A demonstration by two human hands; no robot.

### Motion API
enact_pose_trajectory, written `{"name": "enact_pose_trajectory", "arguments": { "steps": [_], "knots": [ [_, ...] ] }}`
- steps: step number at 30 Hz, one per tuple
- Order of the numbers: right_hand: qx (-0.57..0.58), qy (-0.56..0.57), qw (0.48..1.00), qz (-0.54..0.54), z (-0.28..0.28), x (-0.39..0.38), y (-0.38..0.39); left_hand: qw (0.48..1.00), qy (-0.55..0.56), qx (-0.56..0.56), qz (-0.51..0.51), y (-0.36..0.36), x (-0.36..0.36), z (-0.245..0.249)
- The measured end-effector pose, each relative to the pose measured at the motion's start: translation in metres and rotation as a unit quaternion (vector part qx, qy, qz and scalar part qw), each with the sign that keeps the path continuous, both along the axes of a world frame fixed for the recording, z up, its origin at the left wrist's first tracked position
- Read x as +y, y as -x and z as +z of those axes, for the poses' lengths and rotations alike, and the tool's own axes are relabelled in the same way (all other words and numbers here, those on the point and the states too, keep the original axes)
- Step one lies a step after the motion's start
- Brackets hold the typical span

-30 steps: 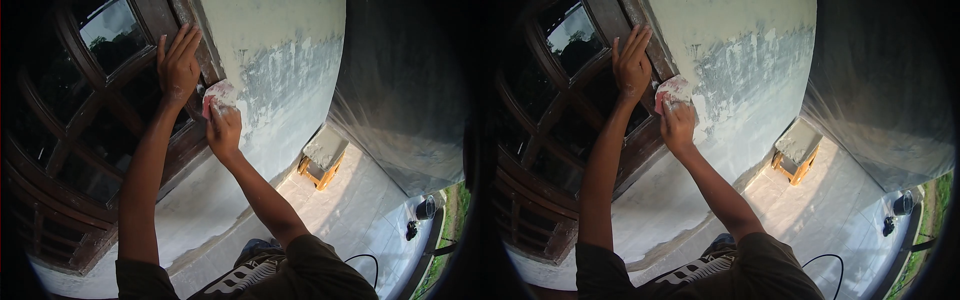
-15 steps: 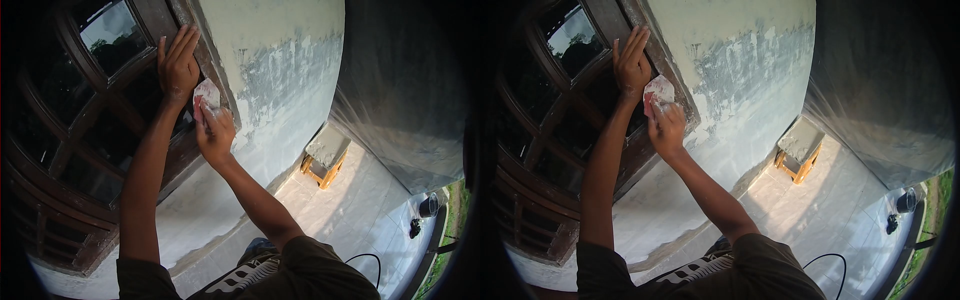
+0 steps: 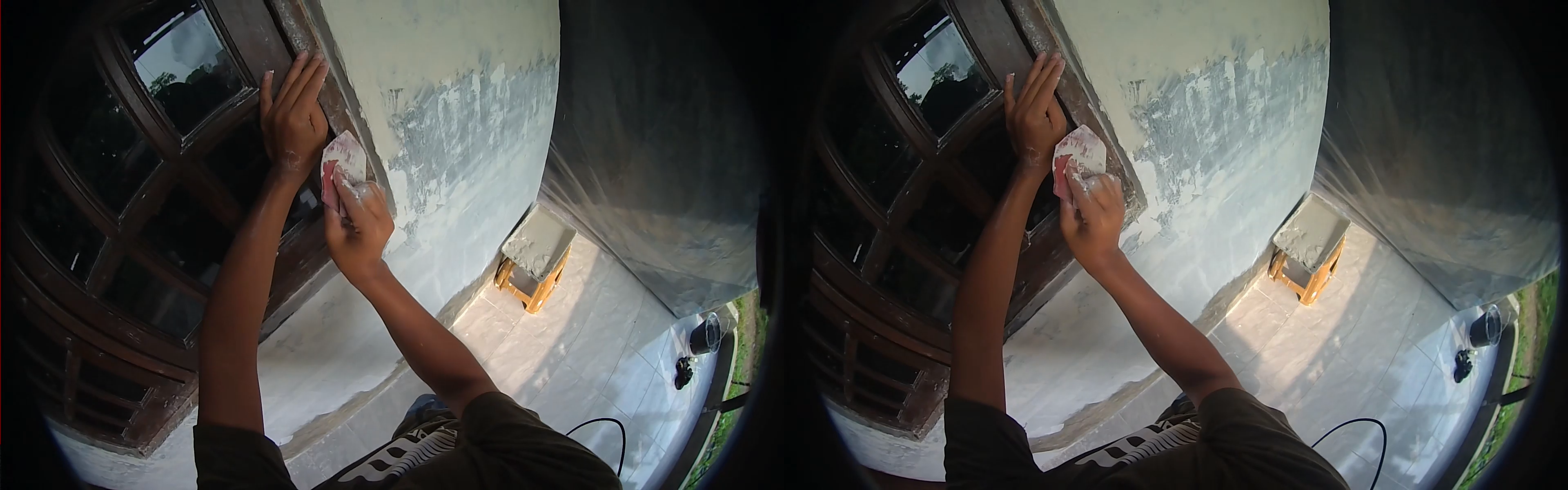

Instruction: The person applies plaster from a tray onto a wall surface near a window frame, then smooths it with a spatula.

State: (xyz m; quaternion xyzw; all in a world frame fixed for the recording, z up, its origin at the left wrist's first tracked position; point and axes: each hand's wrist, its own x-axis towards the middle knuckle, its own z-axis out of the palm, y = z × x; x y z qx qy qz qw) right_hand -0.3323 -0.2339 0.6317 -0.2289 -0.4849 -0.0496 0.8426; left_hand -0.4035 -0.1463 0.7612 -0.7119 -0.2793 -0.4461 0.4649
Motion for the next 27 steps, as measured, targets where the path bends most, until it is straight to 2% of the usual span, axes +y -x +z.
{"name": "enact_pose_trajectory", "arguments": {
  "steps": [3, 4, 6, 9, 12, 14, 16, 19, 22, 26, 27],
  "knots": [
    [0.031, 0.042, 0.998, -0.021, 0.021, 0.021, -0.015, 1.000, 0.006, -0.001, 0.002, 0.000, -0.004, -0.002],
    [0.028, 0.027, 0.997, -0.062, 0.029, 0.036, -0.019, 1.000, 0.009, -0.002, 0.000, 0.000, -0.005, -0.002],
    [-0.008, 0.078, 0.994, -0.076, 0.035, 0.051, -0.022, 1.000, 0.009, -0.003, -0.004, -0.001, -0.005, 0.000],
    [-0.046, 0.053, 0.996, -0.056, 0.025, 0.039, -0.007, 1.000, 0.015, -0.004, -0.012, -0.001, -0.004, -0.002],
    [-0.036, 0.009, 0.999, -0.024, 0.013, -0.005, -0.002, 0.999, 0.010, -0.012, -0.036, 0.000, -0.001, -0.002],
    [0.020, -0.003, 0.997, -0.080, 0.024, 0.013, -0.015, 1.000, 0.010, -0.005, -0.018, 0.001, -0.004, -0.002],
    [0.029, 0.021, 0.998, -0.051, 0.040, 0.036, -0.024, 1.000, 0.007, 0.001, -0.016, 0.001, -0.004, 0.000],
    [-0.016, 0.046, 0.993, -0.109, 0.056, 0.048, -0.026, 1.000, 0.017, 0.001, -0.009, 0.000, -0.008, 0.000],
    [-0.059, 0.024, 0.996, -0.066, 0.041, 0.021, -0.011, 0.998, 0.029, 0.004, -0.056, 0.001, -0.012, -0.001],
    [0.009, -0.014, 0.998, -0.058, 0.048, 0.003, -0.021, 0.999, 0.026, 0.003, -0.042, 0.003, -0.005, -0.002],
    [0.003, 0.011, 0.997, -0.070, 0.052, 0.011, -0.026, 0.999, 0.026, 0.004, -0.024, 0.002, -0.006, -0.003]
  ]
}}
